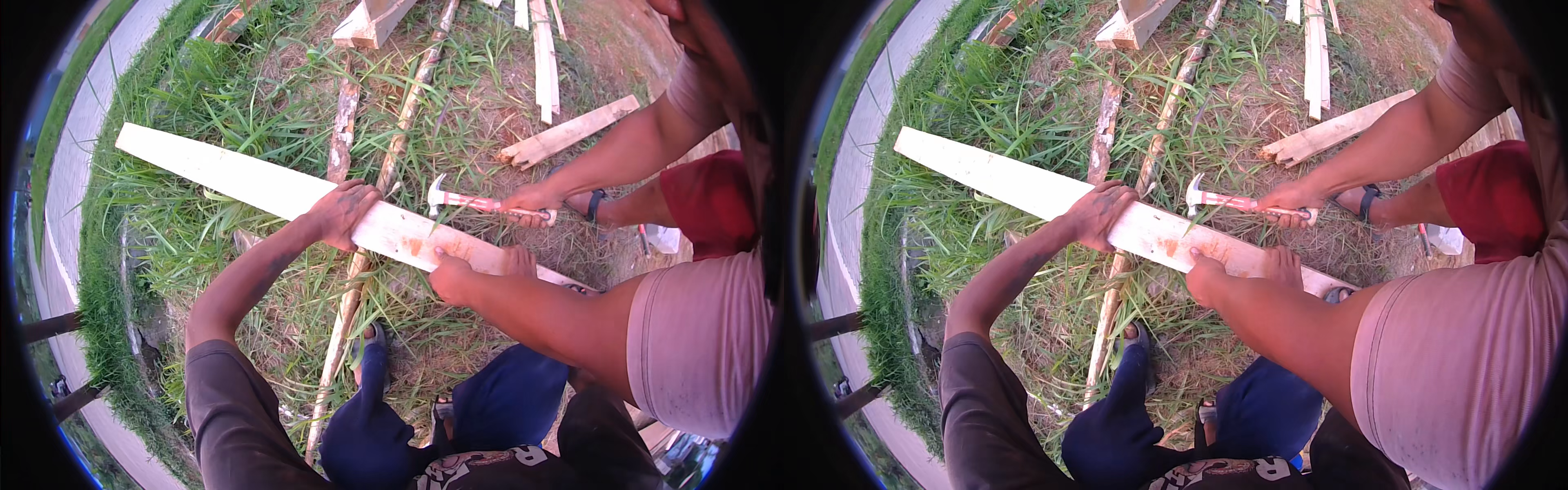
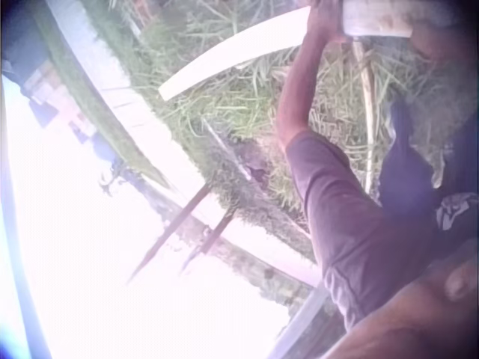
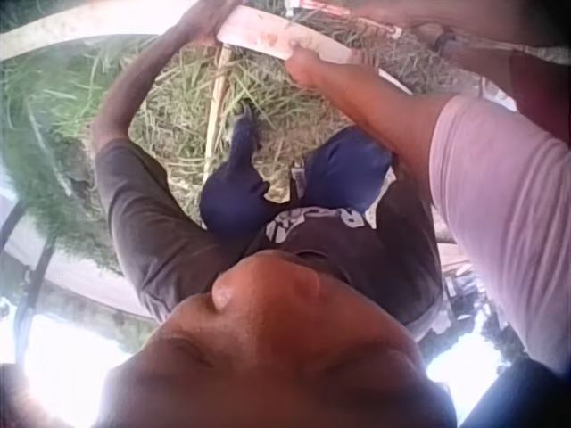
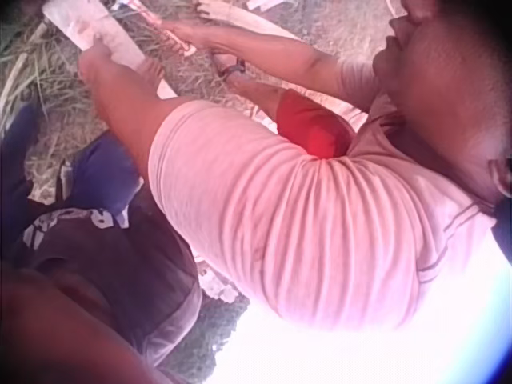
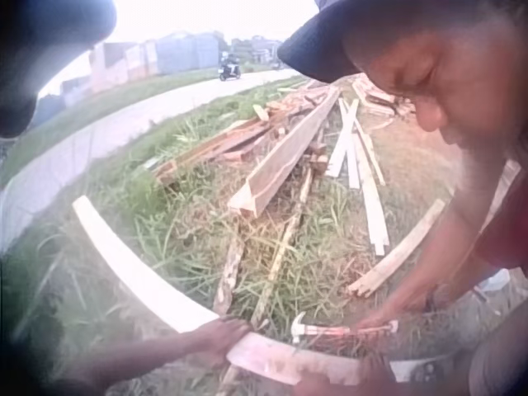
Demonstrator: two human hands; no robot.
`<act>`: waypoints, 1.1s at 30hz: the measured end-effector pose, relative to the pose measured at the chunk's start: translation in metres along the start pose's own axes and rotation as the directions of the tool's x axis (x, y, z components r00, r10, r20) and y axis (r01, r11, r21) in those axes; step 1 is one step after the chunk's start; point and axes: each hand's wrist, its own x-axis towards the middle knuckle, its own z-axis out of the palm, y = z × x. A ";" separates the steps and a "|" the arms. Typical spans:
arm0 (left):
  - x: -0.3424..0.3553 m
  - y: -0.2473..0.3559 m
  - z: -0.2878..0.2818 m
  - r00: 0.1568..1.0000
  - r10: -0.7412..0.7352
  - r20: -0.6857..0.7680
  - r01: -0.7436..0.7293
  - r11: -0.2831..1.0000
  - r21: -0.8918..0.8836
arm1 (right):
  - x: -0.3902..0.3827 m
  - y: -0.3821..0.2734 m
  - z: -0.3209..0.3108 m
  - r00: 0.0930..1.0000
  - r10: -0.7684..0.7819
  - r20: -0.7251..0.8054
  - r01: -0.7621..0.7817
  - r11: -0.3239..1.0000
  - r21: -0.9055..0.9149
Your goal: The person measures a long wooden plank with a tape measure and marks it with a pencil. They then use a hand saw to cut the plank along the marked line while another person holds the wood steady.
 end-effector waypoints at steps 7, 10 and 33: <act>-0.004 -0.005 0.000 0.969 0.103 -0.226 -0.086 0.993 0.084 | 0.003 0.005 -0.008 0.998 0.038 -0.046 -0.033 0.994 0.106; -0.003 -0.005 0.007 0.981 0.065 -0.184 -0.057 0.997 0.049 | 0.003 -0.003 -0.006 0.997 0.069 -0.038 -0.064 0.991 0.120; 0.007 0.000 0.000 0.996 0.040 -0.086 -0.035 0.998 0.054 | 0.014 -0.005 0.016 0.982 0.184 0.036 -0.185 0.922 0.341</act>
